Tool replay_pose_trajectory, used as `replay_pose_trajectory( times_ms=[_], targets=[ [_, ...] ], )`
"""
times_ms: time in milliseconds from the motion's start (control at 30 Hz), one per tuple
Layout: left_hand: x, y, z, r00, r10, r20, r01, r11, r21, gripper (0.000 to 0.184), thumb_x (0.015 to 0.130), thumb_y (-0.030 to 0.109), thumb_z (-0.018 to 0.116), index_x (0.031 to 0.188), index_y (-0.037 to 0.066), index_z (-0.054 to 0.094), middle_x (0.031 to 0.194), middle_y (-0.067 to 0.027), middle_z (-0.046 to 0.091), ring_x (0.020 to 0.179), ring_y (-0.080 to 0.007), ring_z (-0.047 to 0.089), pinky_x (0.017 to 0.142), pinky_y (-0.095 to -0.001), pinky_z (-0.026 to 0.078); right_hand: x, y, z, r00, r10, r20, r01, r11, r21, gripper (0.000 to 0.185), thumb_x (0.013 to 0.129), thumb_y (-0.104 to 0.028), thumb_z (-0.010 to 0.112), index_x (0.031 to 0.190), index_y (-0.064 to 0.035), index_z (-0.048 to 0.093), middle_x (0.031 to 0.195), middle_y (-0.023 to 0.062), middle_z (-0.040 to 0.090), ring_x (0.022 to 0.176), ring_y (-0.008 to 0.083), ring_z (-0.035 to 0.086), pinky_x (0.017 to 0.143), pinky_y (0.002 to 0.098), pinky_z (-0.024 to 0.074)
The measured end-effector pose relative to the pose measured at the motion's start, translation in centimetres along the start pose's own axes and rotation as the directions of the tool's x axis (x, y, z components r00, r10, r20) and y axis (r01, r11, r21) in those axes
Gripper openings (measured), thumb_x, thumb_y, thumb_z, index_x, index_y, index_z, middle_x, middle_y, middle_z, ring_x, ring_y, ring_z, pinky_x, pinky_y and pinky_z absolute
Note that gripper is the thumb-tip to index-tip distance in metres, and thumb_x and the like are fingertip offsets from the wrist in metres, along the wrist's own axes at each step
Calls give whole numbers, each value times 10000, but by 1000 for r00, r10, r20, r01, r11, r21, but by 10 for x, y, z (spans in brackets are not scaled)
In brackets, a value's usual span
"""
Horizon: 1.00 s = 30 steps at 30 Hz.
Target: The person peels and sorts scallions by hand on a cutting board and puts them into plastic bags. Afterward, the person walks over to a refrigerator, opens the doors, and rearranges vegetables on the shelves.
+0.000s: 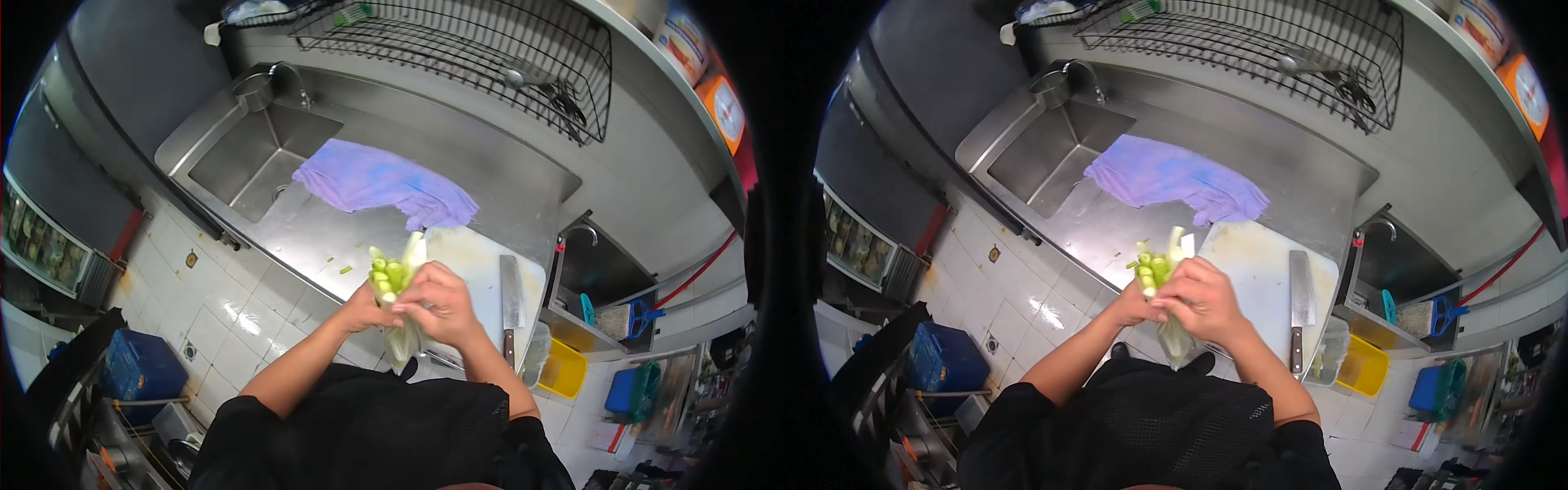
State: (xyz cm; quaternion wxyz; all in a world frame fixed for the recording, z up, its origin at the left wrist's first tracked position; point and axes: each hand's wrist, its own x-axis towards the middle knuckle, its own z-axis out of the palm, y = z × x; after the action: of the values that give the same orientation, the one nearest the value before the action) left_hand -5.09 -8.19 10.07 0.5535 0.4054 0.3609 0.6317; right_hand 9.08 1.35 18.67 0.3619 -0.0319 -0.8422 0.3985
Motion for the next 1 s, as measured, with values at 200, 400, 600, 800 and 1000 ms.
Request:
replay_pose_trajectory(
  times_ms=[200, 400, 600, 800, 1000],
  targets=[
    [-89, 22, -77, 976, 126, -180, -158, 972, -173, 832, 532, 149, 868, 1229, 48, 425, 1138, -35, 527, 1047, -155, 516, 898, -306, 425, 47, -21, 118, 989, -108, 102, 95, 988, 123, 92, 666, -110, 728, 723, -93, 657, 693, 28, 531, 637, 193, 512, 579, 299, 419],
    [-230, 94, -168, 776, 354, -522, -271, 934, 231, 717, 554, 127, 843, 1139, 51, 436, 1051, -36, 547, 967, -136, 536, 861, -299, 440, 84, -50, 276, 931, -109, 350, -44, 914, 402, 89, 693, -61, 723, 762, -59, 667, 792, 66, 597, 714, 183, 587, 630, 281, 463],
    [-356, 151, -211, 397, 495, -773, -103, 861, 498, 640, 581, 110, 822, 1104, 43, 460, 983, -35, 565, 922, -131, 544, 835, -296, 446, 104, -45, 422, 854, 73, 515, -515, 250, 820, 158, 852, -114, 601, 972, -18, 563, 871, 103, 587, 783, 212, 594, 730, 355, 503],
    [-387, 190, -273, 593, 394, -702, 106, 826, 554, 581, 557, 142, 823, 1050, 56, 528, 934, -30, 607, 877, -124, 575, 807, -284, 462, 122, 1, 498, 37, -25, 999, -999, -35, 37, 618, 910, -534, 349, 1289, -48, 381, 1175, 227, 517, 1021, 390, 563, 810, 479, 497],
    [-354, 176, -366, 886, 166, -433, 376, 288, 881, 480, 609, 128, 703, 1071, 136, 574, 1004, -78, 595, 1008, -269, 551, 976, -462, 338, 167, 14, 560, 2, 155, 988, -1000, 31, -3, 754, 823, -695, 322, 1295, -112, 398, 1280, 158, 473, 1102, 371, 521, 770, 525, 496]
  ],
)
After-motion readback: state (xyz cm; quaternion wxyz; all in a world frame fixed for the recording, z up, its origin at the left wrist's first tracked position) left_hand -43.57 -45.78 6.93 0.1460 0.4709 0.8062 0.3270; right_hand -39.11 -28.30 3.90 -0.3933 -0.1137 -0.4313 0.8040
